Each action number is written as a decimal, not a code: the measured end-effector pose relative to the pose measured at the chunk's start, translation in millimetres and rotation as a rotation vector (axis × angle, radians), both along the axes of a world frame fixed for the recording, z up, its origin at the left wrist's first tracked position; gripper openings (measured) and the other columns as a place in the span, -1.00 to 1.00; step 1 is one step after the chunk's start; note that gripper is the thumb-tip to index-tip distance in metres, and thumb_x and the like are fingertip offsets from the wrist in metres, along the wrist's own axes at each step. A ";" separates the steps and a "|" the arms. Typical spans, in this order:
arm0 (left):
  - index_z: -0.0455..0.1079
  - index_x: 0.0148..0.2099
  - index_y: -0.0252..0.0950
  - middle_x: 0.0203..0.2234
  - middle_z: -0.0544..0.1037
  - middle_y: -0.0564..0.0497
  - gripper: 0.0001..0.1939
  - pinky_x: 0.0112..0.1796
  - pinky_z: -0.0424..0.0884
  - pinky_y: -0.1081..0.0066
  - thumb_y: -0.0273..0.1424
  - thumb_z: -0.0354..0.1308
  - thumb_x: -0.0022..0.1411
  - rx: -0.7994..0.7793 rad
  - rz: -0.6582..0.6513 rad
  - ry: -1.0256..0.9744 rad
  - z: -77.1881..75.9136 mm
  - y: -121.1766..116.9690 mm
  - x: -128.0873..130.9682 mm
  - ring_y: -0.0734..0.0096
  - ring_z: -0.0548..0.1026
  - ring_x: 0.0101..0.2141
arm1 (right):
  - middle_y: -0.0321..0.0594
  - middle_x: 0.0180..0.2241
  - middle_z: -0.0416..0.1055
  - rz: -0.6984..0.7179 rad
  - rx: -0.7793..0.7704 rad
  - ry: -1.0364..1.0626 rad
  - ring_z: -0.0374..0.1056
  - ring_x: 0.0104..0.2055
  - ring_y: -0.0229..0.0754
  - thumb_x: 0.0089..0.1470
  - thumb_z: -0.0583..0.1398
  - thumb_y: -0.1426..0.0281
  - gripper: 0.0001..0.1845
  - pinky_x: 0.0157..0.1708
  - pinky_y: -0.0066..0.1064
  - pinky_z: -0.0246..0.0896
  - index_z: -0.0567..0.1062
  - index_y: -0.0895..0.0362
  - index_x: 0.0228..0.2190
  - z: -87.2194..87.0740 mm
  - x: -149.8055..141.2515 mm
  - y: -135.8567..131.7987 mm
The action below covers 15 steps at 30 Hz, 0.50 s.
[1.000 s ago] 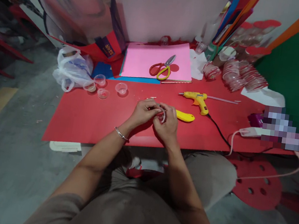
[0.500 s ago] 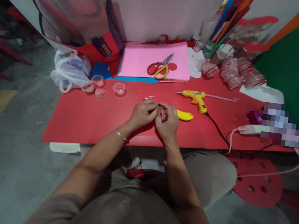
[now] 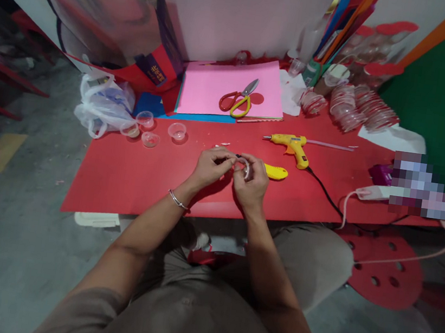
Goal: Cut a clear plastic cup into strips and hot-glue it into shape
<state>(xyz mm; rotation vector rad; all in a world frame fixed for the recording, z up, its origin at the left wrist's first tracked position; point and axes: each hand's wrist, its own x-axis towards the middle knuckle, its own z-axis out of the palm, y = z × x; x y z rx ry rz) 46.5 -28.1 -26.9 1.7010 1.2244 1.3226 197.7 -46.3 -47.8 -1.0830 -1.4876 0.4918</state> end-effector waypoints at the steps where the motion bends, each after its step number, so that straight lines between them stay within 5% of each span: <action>1: 0.65 -0.25 -0.25 -0.41 0.61 -0.02 -0.84 -0.28 0.49 0.29 -0.38 0.23 0.31 -0.006 -0.007 -0.002 0.4 0.0 -0.7 0.37 0.52 -0.37 | -0.17 -0.16 0.55 0.001 0.000 0.001 0.48 -0.14 -0.08 0.25 0.26 0.30 -0.77 -0.09 -0.17 0.41 0.52 0.00 -0.06 -0.2 0.1 0.0; 10: 0.43 -0.27 -0.24 -0.44 0.51 0.04 -0.74 -0.37 0.31 0.38 -0.17 0.23 0.39 0.066 0.036 0.258 7.6 -7.4 1.4 0.43 0.39 -0.44 | -0.16 -0.19 0.55 -0.017 0.000 -0.038 0.45 -0.20 -0.10 0.24 0.22 0.34 -0.79 -0.14 -0.19 0.42 0.53 0.02 -0.07 5.7 -0.2 -2.2; 15: 0.42 -0.28 -0.23 -0.43 0.51 0.01 -0.65 -0.34 0.26 0.34 -0.15 0.05 0.52 0.139 -0.096 0.451 6.3 -5.9 -5.7 0.38 0.41 -0.41 | -0.22 -0.21 0.56 0.060 -0.009 -0.040 0.44 -0.24 -0.13 0.16 0.23 0.44 -0.69 -0.18 -0.23 0.40 0.57 0.00 -0.05 2.9 2.8 -1.6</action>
